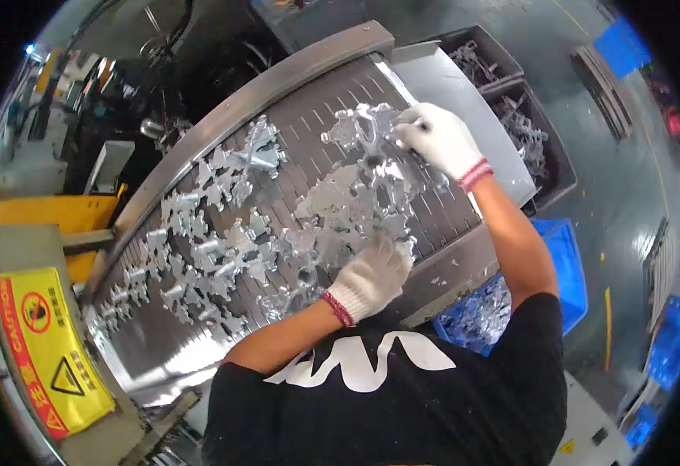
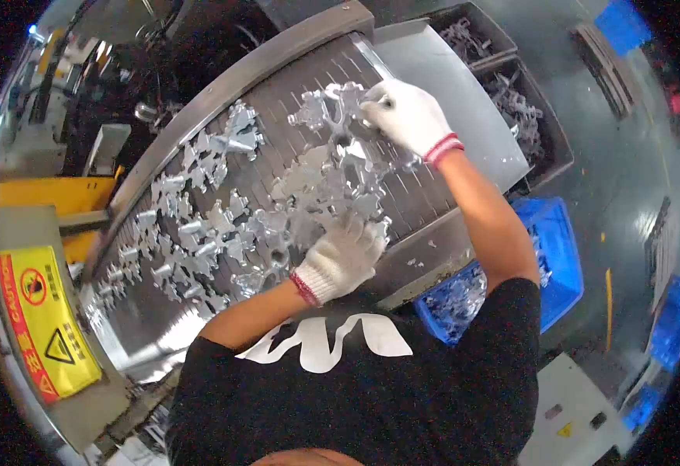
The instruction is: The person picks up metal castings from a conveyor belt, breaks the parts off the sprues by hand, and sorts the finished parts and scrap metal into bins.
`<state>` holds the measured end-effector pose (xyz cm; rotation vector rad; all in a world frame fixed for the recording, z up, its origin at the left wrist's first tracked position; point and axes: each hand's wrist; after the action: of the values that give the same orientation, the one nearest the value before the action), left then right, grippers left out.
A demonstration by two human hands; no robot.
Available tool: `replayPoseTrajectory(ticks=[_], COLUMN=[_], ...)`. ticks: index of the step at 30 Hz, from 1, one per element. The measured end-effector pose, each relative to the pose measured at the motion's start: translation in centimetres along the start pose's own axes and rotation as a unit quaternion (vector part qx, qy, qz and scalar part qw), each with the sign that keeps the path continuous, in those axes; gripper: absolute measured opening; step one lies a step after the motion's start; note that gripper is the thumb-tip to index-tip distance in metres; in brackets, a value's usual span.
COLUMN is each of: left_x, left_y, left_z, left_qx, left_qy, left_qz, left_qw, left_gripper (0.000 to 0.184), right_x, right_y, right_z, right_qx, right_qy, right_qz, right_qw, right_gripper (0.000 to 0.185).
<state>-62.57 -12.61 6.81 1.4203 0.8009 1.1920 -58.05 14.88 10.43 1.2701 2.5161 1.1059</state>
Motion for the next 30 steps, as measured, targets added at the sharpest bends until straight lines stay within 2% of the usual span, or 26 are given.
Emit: replayPoseTrajectory(ticks=[1,2,3,4,5,6,8,9,11,12,14,15,17,18,20,21,23,24,26,27,29,30], left_x=[0.2,0.6,0.1,-0.7,-1.4,-2.5,-4.8,-5.8,-7.5,-8.6,-9.6,-10.2,-11.6,-12.5,-14.8,-14.8,-16.4,-16.4,-16.4,-16.3,-16.0,-15.6], left_y=[0.8,1.9,3.2,3.8,4.4,5.6,7.8,9.0,12.8,13.9,16.0,16.0,15.4,14.4,12.5,12.7,9.8,11.4,11.4,11.4,11.7,12.1], left_z=[0.0,-0.1,-0.3,-0.7,-1.1,-1.5,-1.4,-0.7,0.5,0.6,1.8,1.7,1.5,2.1,3.4,3.7,3.7,4.0,3.4,2.7,0.2,-1.2], left_qx=[-0.031,-0.064,-0.045,-0.077,-0.107,-0.145,-0.258,-0.236,-0.199,-0.136,-0.029,-0.016,-0.038,-0.038,-0.039,-0.053,-0.115,-0.170,-0.318,-0.323,-0.601,-0.675], left_qy=[0.043,0.084,0.071,0.080,0.087,0.067,0.099,0.106,0.151,0.141,0.236,0.252,0.302,0.313,0.365,0.424,0.443,0.515,0.555,0.554,0.435,0.428], left_qz=[-0.083,-0.166,-0.132,-0.148,-0.162,-0.075,0.107,0.178,0.226,0.269,0.342,0.374,0.397,0.452,0.430,0.424,0.430,0.376,0.400,0.407,0.427,0.363], left_qw=[0.995,0.981,0.988,0.983,0.977,0.984,0.955,0.949,0.942,0.943,0.909,0.893,0.866,0.835,0.825,0.798,0.778,0.751,0.656,0.651,0.518,0.480], left_gripper=[0.046,0.040,0.031,0.029,0.026,0.024,0.025,0.026,0.029,0.030,0.031,0.033,0.037,0.040,0.059,0.050,0.054,0.058,0.069,0.069,0.073,0.055], right_x=[0.1,0.1,-0.3,-1.1,-2.4,-3.1,-4.8,-5.6,-7.4,-8.3,-9.7,-10.5,-10.6,-10.1,-9.3,-8.3,-8.2,-9.0,-11.2,-12.7,-15.3,-16.6], right_y=[0.9,1.7,1.9,2.1,2.6,3.1,1.5,0.8,-1.3,-2.4,-4.4,-4.7,-5.8,-6.4,-7.1,-7.3,-7.3,-6.6,-5.0,-4.3,-3.0,-2.7], right_z=[-0.5,-1.2,-1.8,-2.7,-4.6,-6.7,-8.9,-10.6,-12.4,-13.0,-14.8,-16.3,-19.1,-20.0,-22.3,-21.6,-21.5,-21.9,-22.7,-23.2,-24.9,-25.4], right_qx=[0.076,0.117,0.120,0.125,0.020,-0.096,-0.152,-0.161,-0.183,-0.138,-0.097,-0.100,-0.212,-0.223,-0.266,-0.214,-0.122,-0.068,-0.054,-0.040,-0.009,-0.003], right_qy=[-0.001,-0.054,-0.060,-0.068,0.071,0.099,0.201,0.167,0.280,0.334,0.441,0.454,0.445,0.382,0.290,0.318,0.293,0.298,0.295,0.295,0.306,0.314], right_qz=[0.001,-0.050,-0.053,-0.053,0.025,-0.007,-0.047,-0.134,-0.176,-0.160,-0.154,-0.161,-0.150,-0.164,-0.068,-0.022,0.069,0.110,0.099,0.096,0.048,0.020], right_qw=[0.997,0.990,0.989,0.988,0.997,0.990,0.967,0.963,0.926,0.919,0.879,0.871,0.857,0.882,0.917,0.923,0.946,0.946,0.949,0.950,0.951,0.949], right_gripper=[0.030,0.029,0.028,0.028,0.025,0.024,0.026,0.019,0.014,0.011,0.014,0.018,0.018,0.016,0.014,0.012,0.011,0.012,0.018,0.019,0.021,0.021])
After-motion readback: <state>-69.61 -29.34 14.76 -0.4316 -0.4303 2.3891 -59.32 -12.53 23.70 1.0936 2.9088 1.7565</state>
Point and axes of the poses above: each hand's wrist, its own x-axis towards the middle knuckle, its own y-axis out of the back of the hand, z = x × y, and after that the axes turned 14 degrees about z, right-handed
